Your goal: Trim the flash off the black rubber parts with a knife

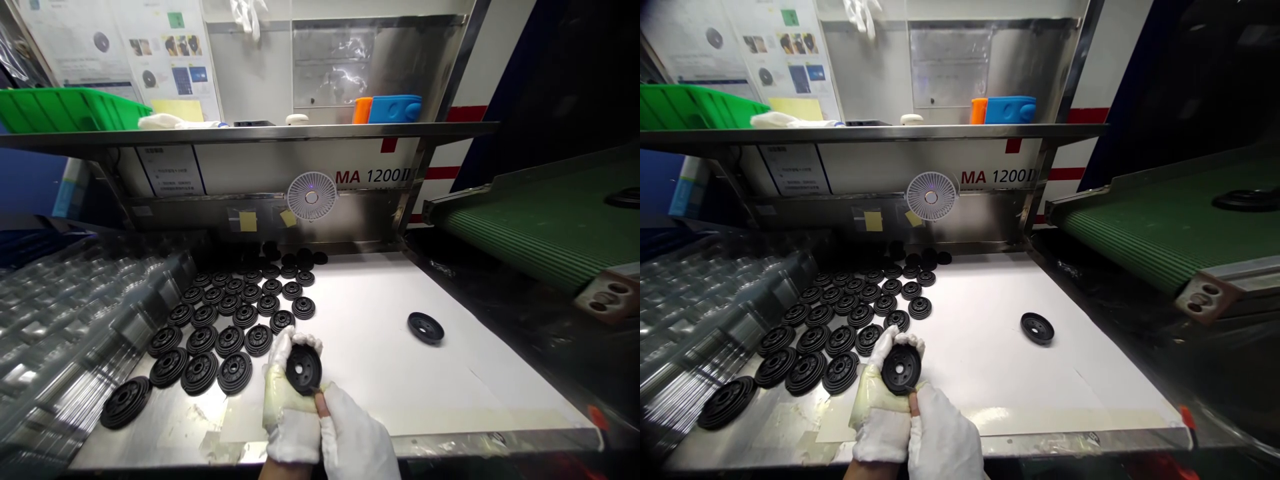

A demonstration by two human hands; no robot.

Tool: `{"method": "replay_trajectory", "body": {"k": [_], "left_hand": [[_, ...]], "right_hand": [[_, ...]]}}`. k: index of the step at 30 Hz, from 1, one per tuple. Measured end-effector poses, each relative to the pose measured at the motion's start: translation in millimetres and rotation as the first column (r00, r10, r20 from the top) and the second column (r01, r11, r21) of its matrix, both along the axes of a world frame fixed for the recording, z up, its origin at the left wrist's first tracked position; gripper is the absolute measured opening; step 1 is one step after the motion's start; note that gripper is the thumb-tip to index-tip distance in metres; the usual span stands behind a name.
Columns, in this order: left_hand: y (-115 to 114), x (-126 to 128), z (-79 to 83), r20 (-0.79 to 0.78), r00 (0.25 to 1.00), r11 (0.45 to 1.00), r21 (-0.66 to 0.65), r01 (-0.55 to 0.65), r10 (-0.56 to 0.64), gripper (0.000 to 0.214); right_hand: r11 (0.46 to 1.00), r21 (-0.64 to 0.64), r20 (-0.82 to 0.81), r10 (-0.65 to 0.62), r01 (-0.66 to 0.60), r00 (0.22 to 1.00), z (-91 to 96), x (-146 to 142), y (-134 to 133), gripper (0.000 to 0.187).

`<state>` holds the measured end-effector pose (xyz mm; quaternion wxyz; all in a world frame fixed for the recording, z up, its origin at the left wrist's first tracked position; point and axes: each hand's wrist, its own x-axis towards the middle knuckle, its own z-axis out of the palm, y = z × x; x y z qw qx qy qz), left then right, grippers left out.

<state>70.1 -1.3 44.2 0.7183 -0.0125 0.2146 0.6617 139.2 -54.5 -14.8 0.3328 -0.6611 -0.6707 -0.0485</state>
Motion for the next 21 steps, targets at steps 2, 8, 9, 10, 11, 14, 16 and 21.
{"method": "replay_trajectory", "body": {"k": [2, 8, 9, 10, 11, 14, 16, 21], "left_hand": [[-2, -2, 1.3, -0.062, 0.996, 0.998, -0.017, 0.06, -0.061, 0.02], [0, -2, -3.4, -0.077, 0.989, 0.991, -0.066, 0.12, -0.125, 0.017], [2, 0, -3.7, -0.061, 0.992, 0.991, -0.082, 0.104, -0.109, 0.012], [3, 1, -3.5, -0.042, 0.995, 0.991, -0.095, 0.09, -0.094, 0.009], [4, 2, -3.0, -0.023, 0.997, 0.992, -0.104, 0.076, -0.079, 0.006], [7, 4, -1.0, 0.033, 0.999, 0.994, -0.107, 0.034, -0.031, 0.002], [7, 4, -1.0, 0.056, 0.998, 0.994, -0.109, -0.003, 0.009, 0.001], [1, 1, -4.5, -0.043, 0.999, 0.999, -0.028, 0.015, -0.016, 0.013]], "right_hand": [[1.0, -0.014, -0.012, 0.011, -0.011, 1.0, 0.2, 3, 1, 0.049], [0.999, -0.025, -0.11, 0.032, -0.035, 0.993, 4.0, 15, 2, 0.045], [0.999, -0.025, -0.111, 0.027, -0.03, 0.994, 4.6, 16, 2, 0.045], [0.999, -0.025, -0.104, 0.022, -0.025, 0.994, 4.9, 16, 2, 0.044], [0.999, -0.025, -0.092, 0.019, -0.021, 0.996, 5.1, 16, 1, 0.044], [0.999, -0.027, -0.055, 0.018, -0.02, 0.998, 4.6, 11, 0, 0.043], [0.999, -0.024, -0.038, 0.022, -0.023, 0.999, 3.5, 7, -1, 0.044], [0.999, -0.032, -0.026, 0.019, -0.02, 0.999, -2.1, 3, -1, 0.044]]}}
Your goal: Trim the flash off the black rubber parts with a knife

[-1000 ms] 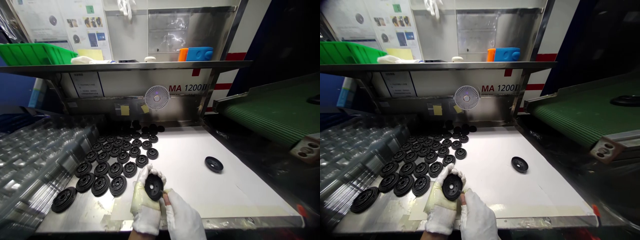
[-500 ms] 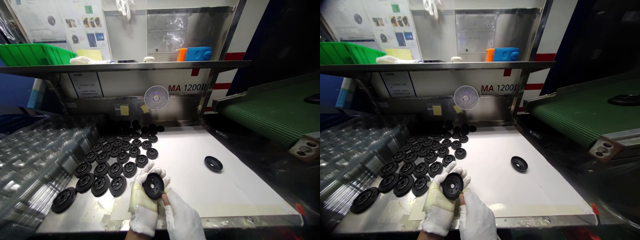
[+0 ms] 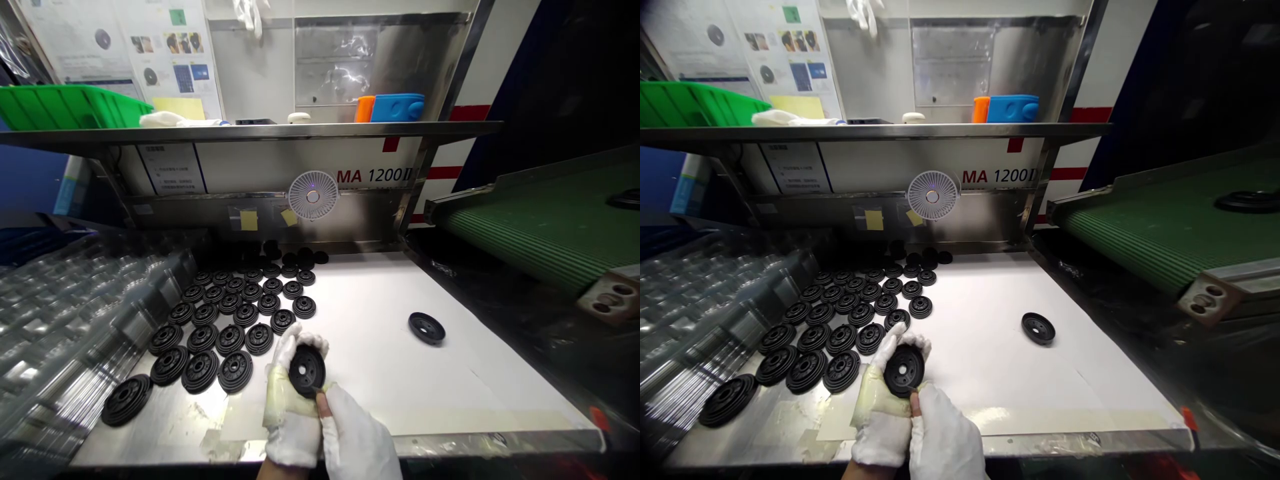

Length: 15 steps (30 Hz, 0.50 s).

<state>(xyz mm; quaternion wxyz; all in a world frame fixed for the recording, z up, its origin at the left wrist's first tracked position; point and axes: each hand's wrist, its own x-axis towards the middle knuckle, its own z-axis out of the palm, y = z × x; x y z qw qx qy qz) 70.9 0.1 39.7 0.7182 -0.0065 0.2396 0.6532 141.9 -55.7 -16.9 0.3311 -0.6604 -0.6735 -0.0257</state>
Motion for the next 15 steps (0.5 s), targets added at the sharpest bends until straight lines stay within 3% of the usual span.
{"method": "replay_trajectory", "body": {"k": [5, 10, 15], "left_hand": [[-5, -5, -2.1, -0.063, 0.988, 0.99, -0.039, 0.139, -0.141, 0.027], [2, -2, 0.2, 0.023, 0.995, 0.991, -0.089, 0.103, -0.101, 0.008], [7, 1, 0.8, 0.077, 0.997, 0.996, -0.09, 0.028, -0.021, 0.003]], "right_hand": [[0.999, -0.012, -0.031, 0.036, -0.036, 0.999, -0.9, 10, 0, 0.04], [0.999, -0.041, -0.056, -0.002, 0.0, 0.998, 4.9, 13, -1, 0.042], [1.0, -0.005, -0.009, 0.005, -0.005, 1.0, 0.9, 3, -2, 0.047]]}}
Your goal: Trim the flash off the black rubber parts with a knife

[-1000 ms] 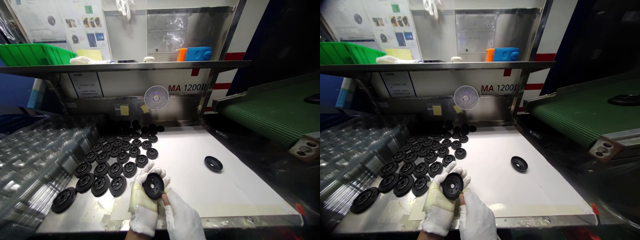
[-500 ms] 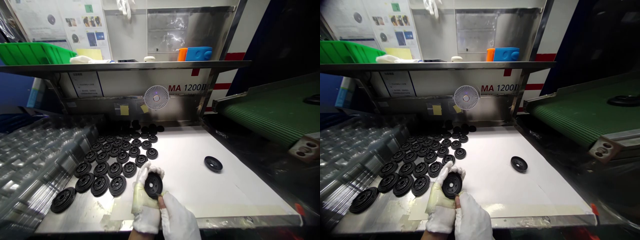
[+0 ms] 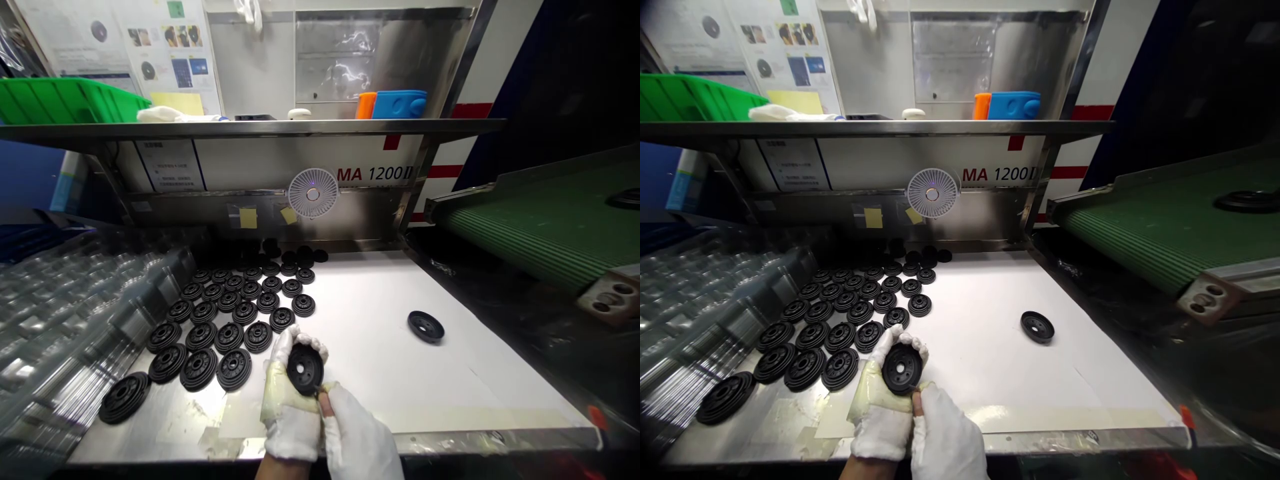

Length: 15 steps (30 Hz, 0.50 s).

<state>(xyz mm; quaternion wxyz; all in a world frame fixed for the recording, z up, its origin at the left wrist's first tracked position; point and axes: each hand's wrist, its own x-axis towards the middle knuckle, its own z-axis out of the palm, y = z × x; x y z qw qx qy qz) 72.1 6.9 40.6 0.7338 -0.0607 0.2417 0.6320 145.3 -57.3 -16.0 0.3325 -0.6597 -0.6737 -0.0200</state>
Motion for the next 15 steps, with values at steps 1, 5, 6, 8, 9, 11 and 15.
{"method": "replay_trajectory", "body": {"k": [1, 5, 6, 8, 9, 11, 15], "left_hand": [[-1, 0, -0.5, 0.001, 1.0, 1.0, 0.017, -0.014, 0.014, 0.004], [-8, -2, -1.2, -0.077, 0.997, 0.995, 0.094, 0.021, -0.014, 0.012], [-11, -3, -1.2, -0.104, 0.994, 0.994, 0.091, 0.056, -0.046, 0.018], [-14, -5, -1.3, -0.135, 0.986, 0.991, 0.082, 0.107, -0.096, 0.026], [-15, -5, -1.7, -0.135, 0.985, 0.989, 0.079, 0.121, -0.11, 0.027], [-14, -6, -3.1, -0.116, 0.987, 0.989, 0.079, 0.122, -0.113, 0.022], [-7, -4, -4.8, -0.051, 0.994, 0.995, 0.02, 0.094, -0.093, 0.007]], "right_hand": [[1.0, 0.009, 0.003, 0.006, -0.006, 1.0, -1.5, -2, 0, 0.048], [1.0, 0.022, -0.022, 0.007, -0.006, 1.0, -5.3, -3, 1, 0.046], [1.0, 0.016, -0.029, 0.006, -0.006, 1.0, -5.3, -1, 1, 0.046], [1.0, 0.0, -0.039, 0.005, -0.005, 0.999, -4.0, 3, 1, 0.045], [1.0, -0.005, -0.043, 0.004, -0.004, 0.999, -2.9, 5, 1, 0.044], [1.0, -0.003, -0.053, 0.004, -0.004, 0.999, 0.0, 8, 2, 0.045], [1.0, -0.003, -0.039, -0.006, 0.006, 0.999, 3.1, 10, 1, 0.046]]}}
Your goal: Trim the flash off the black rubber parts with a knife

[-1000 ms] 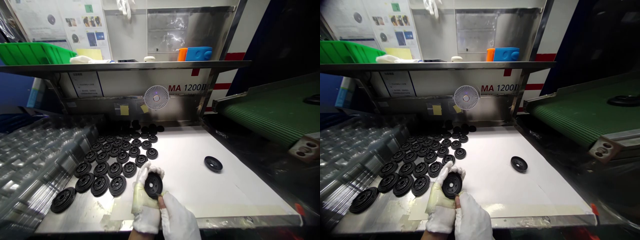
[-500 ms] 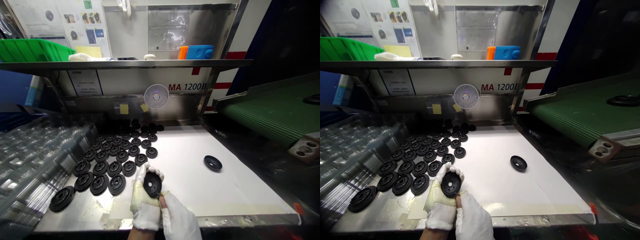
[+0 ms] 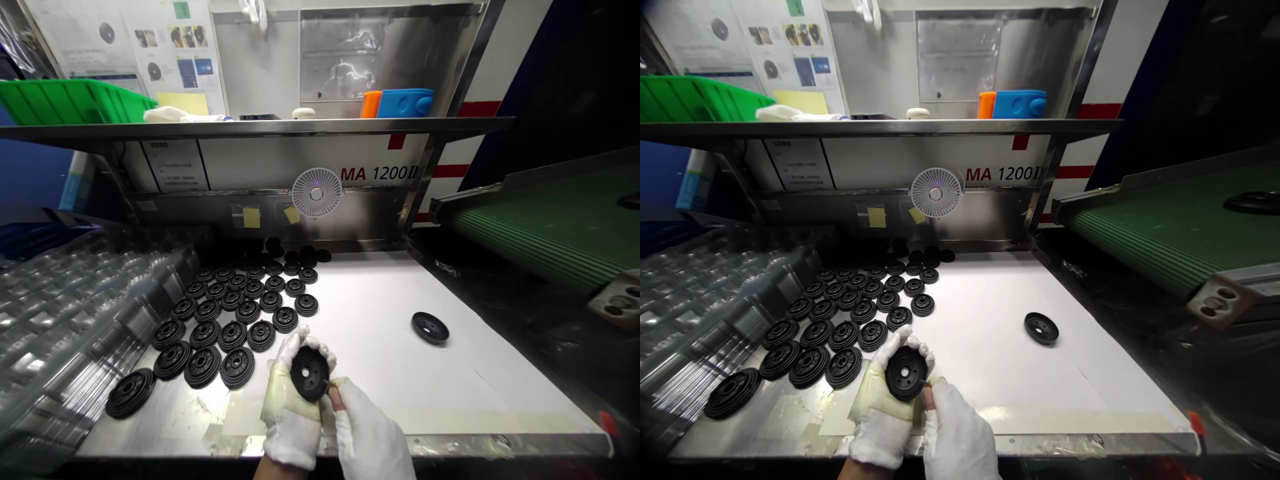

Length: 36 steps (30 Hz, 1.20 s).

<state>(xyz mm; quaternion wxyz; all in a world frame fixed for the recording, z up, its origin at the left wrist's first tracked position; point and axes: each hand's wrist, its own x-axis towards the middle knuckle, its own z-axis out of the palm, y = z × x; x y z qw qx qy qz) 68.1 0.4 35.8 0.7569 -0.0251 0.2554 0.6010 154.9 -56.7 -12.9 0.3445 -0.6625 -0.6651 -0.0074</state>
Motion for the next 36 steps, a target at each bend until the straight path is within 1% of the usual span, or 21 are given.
{"method": "replay_trajectory", "body": {"k": [5, 8, 11, 13, 15, 19, 22, 24, 27, 29, 31, 33, 34, 36], "left_hand": [[5, 3, 3.6, 0.05, 0.996, 0.997, -0.026, -0.066, 0.068, 0.002], [2, 3, 4.7, 0.032, 0.995, 0.995, 0.032, -0.099, 0.098, 0.006], [-3, 1, 4.1, -0.052, 0.997, 0.997, 0.052, -0.051, 0.054, 0.019], [-4, 0, 2.5, -0.061, 0.998, 0.999, 0.044, -0.017, 0.02, 0.021], [-3, -2, -0.3, -0.031, 0.999, 0.998, 0.055, -0.016, 0.017, 0.019], [2, -2, -4.4, 0.018, 0.999, 0.999, 0.042, -0.031, 0.03, 0.008], [4, 0, -1.3, 0.041, 0.997, 0.998, 0.015, -0.063, 0.062, 0.001], [5, 2, 2.3, 0.055, 0.995, 0.996, -0.007, -0.084, 0.084, 0.001], [4, 2, 5.2, 0.048, 0.996, 0.997, -0.019, -0.073, 0.074, 0.003], [3, 2, 4.7, 0.0, 0.999, 0.999, 0.0, -0.054, 0.054, 0.004], [0, 0, 3.5, -0.06, 0.998, 1.0, 0.02, -0.015, 0.016, 0.013], [-2, -2, 3.2, -0.083, 0.996, 1.0, 0.014, 0.026, -0.025, 0.022], [-3, -3, 3.8, -0.078, 0.996, 0.999, 0.004, 0.034, -0.033, 0.024], [-3, -5, 6.2, -0.057, 0.998, 1.0, -0.014, 0.023, -0.024, 0.024]], "right_hand": [[0.998, -0.056, -0.018, 0.018, -0.019, 1.0, -7.3, -9, -3, 0.045], [0.997, -0.081, -0.034, 0.016, -0.019, 0.999, -11.6, -13, -3, 0.044], [0.997, -0.069, -0.035, 0.028, -0.03, 0.999, -9.7, -10, -2, 0.042], [0.998, -0.037, -0.035, 0.041, -0.042, 0.999, -5.4, -6, -1, 0.043], [0.999, -0.023, -0.034, 0.027, -0.028, 0.999, -0.8, -2, 0, 0.044], [0.999, -0.051, 0.0, 0.009, -0.009, 1.0, 2.9, 3, -1, 0.041], [0.998, -0.06, 0.012, 0.011, -0.01, 1.0, 0.4, 0, -3, 0.04], [0.998, -0.056, 0.01, 0.026, -0.025, 1.0, -2.1, -4, -3, 0.041], [0.998, -0.048, -0.012, 0.042, -0.043, 0.999, -4.5, -11, -4, 0.042], [0.997, -0.053, -0.027, 0.047, -0.048, 0.999, -4.4, -13, -4, 0.04], [0.994, -0.072, -0.078, 0.071, -0.077, 0.994, -2.9, -12, -4, 0.039], [0.987, -0.095, -0.213, 0.107, -0.13, 0.971, -0.2, -10, -3, 0.04], [0.981, -0.11, -0.316, 0.116, -0.158, 0.942, 1.3, -7, -3, 0.041], [0.967, -0.152, -0.543, 0.09, -0.203, 0.835, 4.6, -2, -2, 0.044]]}}
